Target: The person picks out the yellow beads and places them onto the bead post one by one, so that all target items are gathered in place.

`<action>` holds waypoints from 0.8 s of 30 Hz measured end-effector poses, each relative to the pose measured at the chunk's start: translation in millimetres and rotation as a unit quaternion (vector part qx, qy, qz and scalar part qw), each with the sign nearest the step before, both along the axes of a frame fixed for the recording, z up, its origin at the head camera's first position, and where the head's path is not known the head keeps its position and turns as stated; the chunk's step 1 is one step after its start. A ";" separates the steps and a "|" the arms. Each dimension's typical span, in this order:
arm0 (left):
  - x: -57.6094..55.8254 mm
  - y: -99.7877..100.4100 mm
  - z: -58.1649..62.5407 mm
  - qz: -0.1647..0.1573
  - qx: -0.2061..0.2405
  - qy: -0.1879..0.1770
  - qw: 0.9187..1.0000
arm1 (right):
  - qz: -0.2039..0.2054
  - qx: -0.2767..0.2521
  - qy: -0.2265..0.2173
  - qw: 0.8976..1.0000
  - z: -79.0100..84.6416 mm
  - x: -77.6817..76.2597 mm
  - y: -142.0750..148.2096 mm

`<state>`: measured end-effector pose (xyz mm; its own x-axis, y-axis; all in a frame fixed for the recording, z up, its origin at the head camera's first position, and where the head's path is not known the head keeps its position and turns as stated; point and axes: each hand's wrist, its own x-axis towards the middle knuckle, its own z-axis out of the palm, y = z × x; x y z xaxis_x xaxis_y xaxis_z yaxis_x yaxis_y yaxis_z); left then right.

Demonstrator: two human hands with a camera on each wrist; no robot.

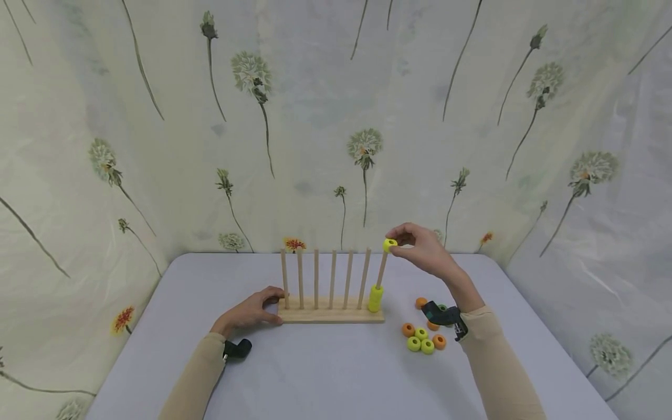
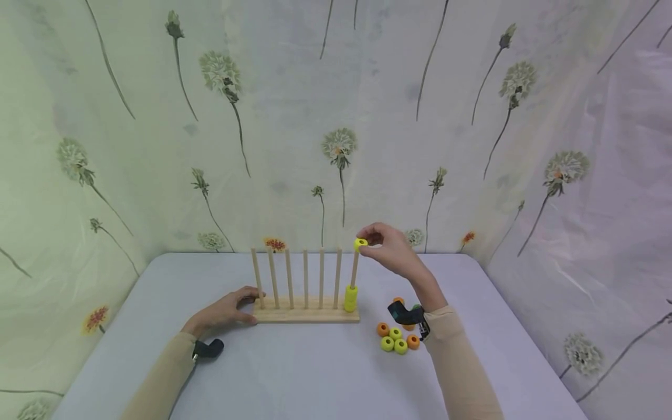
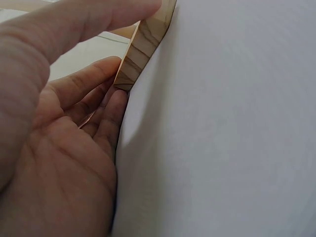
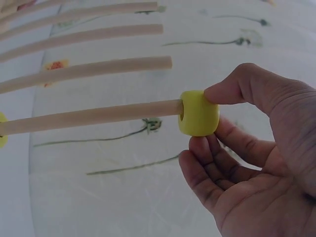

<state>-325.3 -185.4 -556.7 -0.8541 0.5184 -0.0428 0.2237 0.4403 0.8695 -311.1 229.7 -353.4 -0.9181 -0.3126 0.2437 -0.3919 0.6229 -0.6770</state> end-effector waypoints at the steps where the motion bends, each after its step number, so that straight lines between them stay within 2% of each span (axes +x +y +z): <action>1: 0.1 0.2 -0.2 0.001 0.002 0.000 1.000 | 0.000 0.000 -0.001 1.000 -0.4 -0.1 -0.6; 5: 2.7 1.8 1.8 0.008 0.002 -0.001 1.000 | 0.000 0.001 -0.001 1.000 -0.9 0.0 -2.0; 9: 13.4 4.8 17.9 0.008 0.009 -0.010 1.000 | 0.007 0.003 0.000 1.000 -1.0 0.4 -2.8; 10: 13.3 4.9 18.2 0.007 0.008 -0.010 1.000 | 0.009 0.003 -0.001 1.000 -0.9 0.7 -3.0; 12: 12.5 4.5 17.6 0.006 0.011 -0.009 1.000 | 0.011 0.003 -0.005 1.000 -1.8 0.6 -3.4; 16: 2.1 1.4 3.1 0.007 0.000 -0.004 1.000 | 0.012 0.000 -0.016 1.000 -3.9 -0.2 -3.7; 24: 0.8 -0.2 2.4 0.003 -0.003 -0.003 1.000 | 0.014 0.000 -0.015 1.000 -4.0 0.8 -3.6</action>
<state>-324.5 -185.7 -554.3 -0.8566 0.5133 -0.0521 0.2152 0.4473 0.8681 -310.3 226.2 -357.4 -0.9162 -0.3376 0.2157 -0.3879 0.6124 -0.6889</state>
